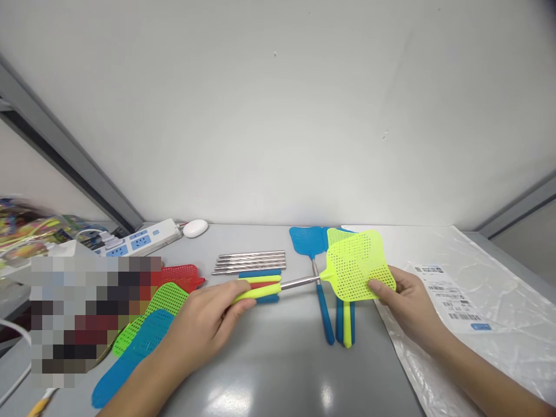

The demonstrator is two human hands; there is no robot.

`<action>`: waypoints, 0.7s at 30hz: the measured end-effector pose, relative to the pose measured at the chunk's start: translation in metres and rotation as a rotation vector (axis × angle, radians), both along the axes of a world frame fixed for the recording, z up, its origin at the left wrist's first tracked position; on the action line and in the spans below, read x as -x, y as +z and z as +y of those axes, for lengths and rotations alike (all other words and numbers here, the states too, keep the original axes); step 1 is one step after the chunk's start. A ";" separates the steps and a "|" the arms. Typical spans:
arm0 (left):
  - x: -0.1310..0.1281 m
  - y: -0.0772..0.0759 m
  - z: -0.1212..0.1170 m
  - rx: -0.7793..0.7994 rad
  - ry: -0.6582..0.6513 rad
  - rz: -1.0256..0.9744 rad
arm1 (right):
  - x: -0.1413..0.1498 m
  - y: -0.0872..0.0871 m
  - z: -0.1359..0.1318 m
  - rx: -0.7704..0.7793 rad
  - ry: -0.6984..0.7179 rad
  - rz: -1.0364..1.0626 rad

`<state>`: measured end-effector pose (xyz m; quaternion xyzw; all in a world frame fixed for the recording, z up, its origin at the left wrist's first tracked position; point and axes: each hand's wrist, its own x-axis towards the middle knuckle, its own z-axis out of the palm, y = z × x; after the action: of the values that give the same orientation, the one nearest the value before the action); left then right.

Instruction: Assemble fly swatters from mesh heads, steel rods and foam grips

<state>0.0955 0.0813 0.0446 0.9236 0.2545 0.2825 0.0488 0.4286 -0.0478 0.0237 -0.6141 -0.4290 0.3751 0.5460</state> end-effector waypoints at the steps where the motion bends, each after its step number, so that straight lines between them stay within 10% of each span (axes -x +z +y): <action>1: 0.002 0.001 0.002 -0.010 0.010 -0.005 | -0.001 -0.001 0.001 -0.004 0.015 0.019; 13: 0.005 0.003 0.004 0.107 -0.012 -0.046 | 0.008 -0.004 0.000 -0.007 0.152 -0.101; 21: -0.004 -0.002 -0.006 0.094 -0.109 0.019 | -0.007 0.000 0.009 -0.067 0.080 0.242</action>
<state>0.0992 0.0755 0.0431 0.9355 0.2174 0.2582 0.1048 0.4354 -0.0389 0.0242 -0.5281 -0.3964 0.4535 0.5985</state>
